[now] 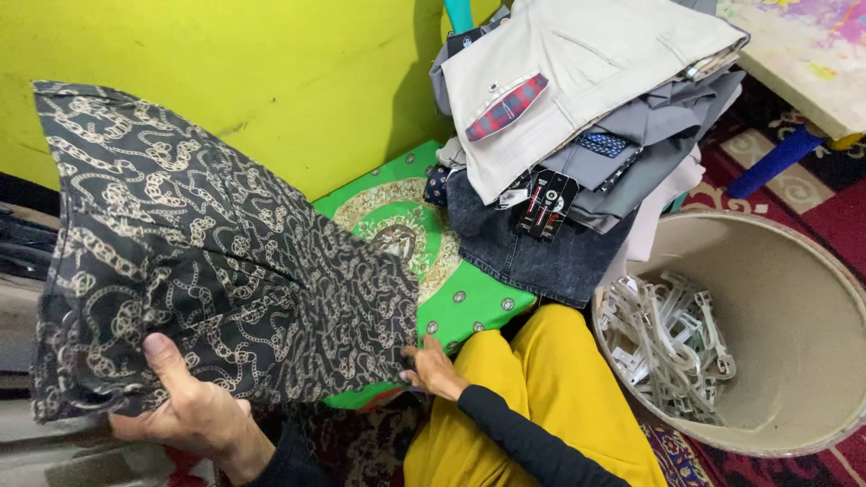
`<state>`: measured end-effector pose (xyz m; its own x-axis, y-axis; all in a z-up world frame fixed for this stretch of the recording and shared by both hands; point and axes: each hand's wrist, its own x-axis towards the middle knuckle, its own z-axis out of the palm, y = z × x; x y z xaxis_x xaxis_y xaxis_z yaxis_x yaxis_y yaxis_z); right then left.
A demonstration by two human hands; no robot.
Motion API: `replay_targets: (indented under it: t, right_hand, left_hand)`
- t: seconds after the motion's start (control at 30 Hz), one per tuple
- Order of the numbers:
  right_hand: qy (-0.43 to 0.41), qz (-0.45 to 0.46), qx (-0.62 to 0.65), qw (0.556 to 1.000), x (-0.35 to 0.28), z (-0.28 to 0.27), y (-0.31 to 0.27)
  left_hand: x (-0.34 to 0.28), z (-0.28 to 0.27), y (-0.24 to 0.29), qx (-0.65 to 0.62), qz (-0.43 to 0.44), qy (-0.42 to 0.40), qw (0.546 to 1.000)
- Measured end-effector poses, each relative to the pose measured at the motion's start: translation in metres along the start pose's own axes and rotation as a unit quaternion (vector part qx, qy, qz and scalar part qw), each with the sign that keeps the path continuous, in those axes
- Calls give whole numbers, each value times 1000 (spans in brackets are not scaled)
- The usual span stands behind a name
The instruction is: The person sits on the floor and picks up folded trousers from a pile. They retrieve a white plastic hanger from a nearby bucket, attach the trousers to it, and hang them on a metal clothing rack. The person repeats this process with a second pair of patterned trousers.
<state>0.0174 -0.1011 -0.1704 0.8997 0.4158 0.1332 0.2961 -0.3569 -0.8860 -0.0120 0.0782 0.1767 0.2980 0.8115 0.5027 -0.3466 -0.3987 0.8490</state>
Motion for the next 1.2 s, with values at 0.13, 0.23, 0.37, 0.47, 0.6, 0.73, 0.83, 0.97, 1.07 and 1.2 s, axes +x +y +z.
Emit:
replay_targets:
  t: [0.13,0.23,0.37,0.47,0.6,0.73,0.83,0.97,1.07,1.2]
  right_hand:
    - [-83,86,99,988,22,-80,-91]
    - [0,-13,324,946,17,-165,-156]
    - [109,-40,274,955,-2,-228,-186]
    - [153,196,373,894,-10,-220,-106]
    - [153,295,411,849,-30,-244,-65]
    - [108,302,421,848,-36,-263,-55]
    - [119,317,356,871,-30,-270,-59]
    - [124,250,300,912,-26,-269,-87]
    - [133,210,288,925,-26,-279,-110]
    - [145,141,321,925,-15,-293,-132]
  left_hand:
    - [-35,31,31,247,47,-101,963]
    - [-105,73,35,138,208,-267,931]
    - [-199,109,-28,52,217,-351,909]
    - [-242,106,-102,70,150,-454,875]
    - [-288,78,-116,149,143,-522,827]
    - [-317,39,-64,69,117,-461,877]
    - [-343,-4,-83,3,-199,-469,860]
    - [-299,23,-87,-242,-785,-69,566]
    - [-250,57,-80,-351,-712,-71,604]
    - [-215,74,-88,-317,-679,-87,657]
